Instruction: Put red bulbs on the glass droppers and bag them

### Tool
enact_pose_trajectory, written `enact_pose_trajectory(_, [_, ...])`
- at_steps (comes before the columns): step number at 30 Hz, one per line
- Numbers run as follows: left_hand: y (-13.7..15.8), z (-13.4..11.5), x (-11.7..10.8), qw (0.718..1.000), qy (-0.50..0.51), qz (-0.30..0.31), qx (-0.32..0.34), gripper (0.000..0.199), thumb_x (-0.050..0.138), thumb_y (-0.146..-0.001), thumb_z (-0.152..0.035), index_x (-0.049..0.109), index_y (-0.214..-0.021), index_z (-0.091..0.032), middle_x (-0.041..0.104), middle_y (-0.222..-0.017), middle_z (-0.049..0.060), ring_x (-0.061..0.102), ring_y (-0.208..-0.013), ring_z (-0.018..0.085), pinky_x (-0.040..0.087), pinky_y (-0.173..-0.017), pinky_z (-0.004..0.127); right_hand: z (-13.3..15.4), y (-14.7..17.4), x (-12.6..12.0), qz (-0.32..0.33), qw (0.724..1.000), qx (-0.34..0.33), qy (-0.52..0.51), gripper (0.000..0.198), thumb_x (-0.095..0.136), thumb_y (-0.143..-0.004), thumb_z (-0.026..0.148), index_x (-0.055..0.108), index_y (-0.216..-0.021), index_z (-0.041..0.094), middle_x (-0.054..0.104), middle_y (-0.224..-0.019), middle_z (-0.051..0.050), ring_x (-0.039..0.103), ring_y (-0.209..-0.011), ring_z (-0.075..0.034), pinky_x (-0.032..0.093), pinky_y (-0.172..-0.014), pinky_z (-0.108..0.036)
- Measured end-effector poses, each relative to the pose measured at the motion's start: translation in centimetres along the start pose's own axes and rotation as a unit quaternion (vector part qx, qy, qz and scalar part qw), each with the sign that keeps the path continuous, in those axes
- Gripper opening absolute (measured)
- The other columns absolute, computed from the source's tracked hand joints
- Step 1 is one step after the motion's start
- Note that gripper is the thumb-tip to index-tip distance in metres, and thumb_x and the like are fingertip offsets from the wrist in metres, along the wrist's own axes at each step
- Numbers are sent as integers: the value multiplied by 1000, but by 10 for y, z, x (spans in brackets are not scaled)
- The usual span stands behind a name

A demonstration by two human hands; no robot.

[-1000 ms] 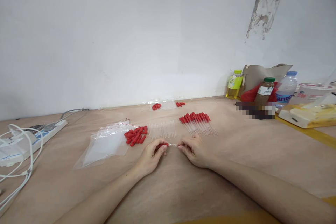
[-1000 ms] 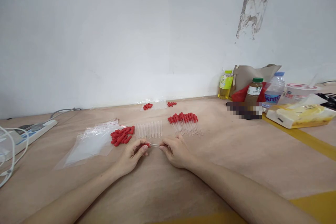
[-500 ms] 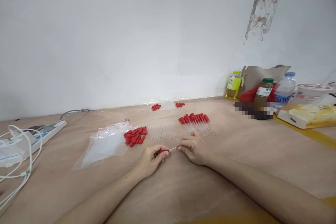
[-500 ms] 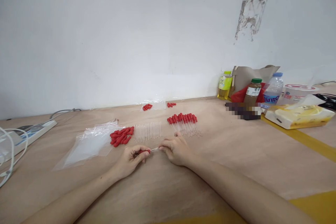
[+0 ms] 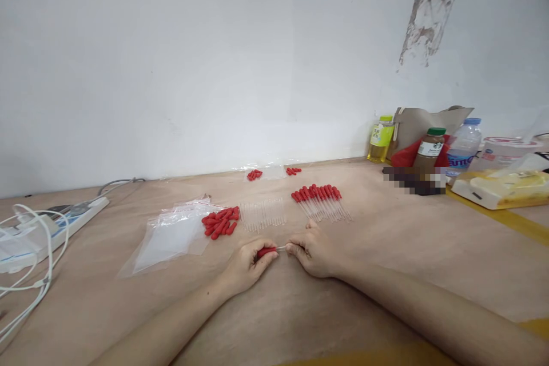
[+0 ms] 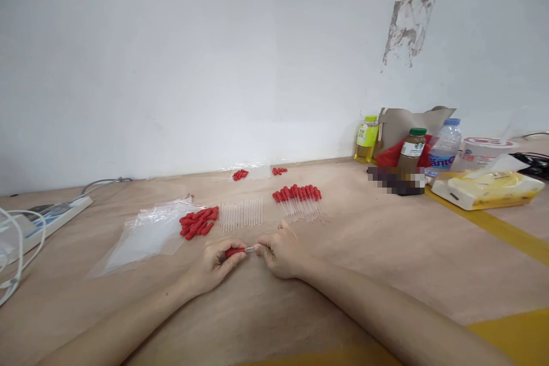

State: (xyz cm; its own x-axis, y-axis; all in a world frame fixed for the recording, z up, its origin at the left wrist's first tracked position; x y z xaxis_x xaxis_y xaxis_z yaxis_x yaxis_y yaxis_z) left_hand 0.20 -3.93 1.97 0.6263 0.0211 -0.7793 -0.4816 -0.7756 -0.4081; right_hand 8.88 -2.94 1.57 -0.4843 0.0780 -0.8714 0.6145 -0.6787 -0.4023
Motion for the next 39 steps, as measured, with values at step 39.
enact_pose_trajectory(39, [-3,17,-4,999,-41,28,-15,14,43,-83,-24,56,-84,-18,50,-65,-1,47,-59,12,37,-56,23,-117,-52,-14,-42,915,371,150,41,34,-80,40,66,-77,14,65,-78,-13,58,-75,-23,25,-78,-40])
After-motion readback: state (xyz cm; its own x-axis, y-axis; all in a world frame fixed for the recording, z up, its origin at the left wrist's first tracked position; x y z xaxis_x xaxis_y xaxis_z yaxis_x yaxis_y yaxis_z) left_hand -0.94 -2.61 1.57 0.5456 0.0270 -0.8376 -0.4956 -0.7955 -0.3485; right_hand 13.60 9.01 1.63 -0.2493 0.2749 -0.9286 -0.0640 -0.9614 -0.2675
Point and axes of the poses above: each hand's wrist, its own y-axis away from the middle knuckle, its own x-axis out of the palm, z = x × y, the point moved 10 cm from there along -y, towards the middle knuckle
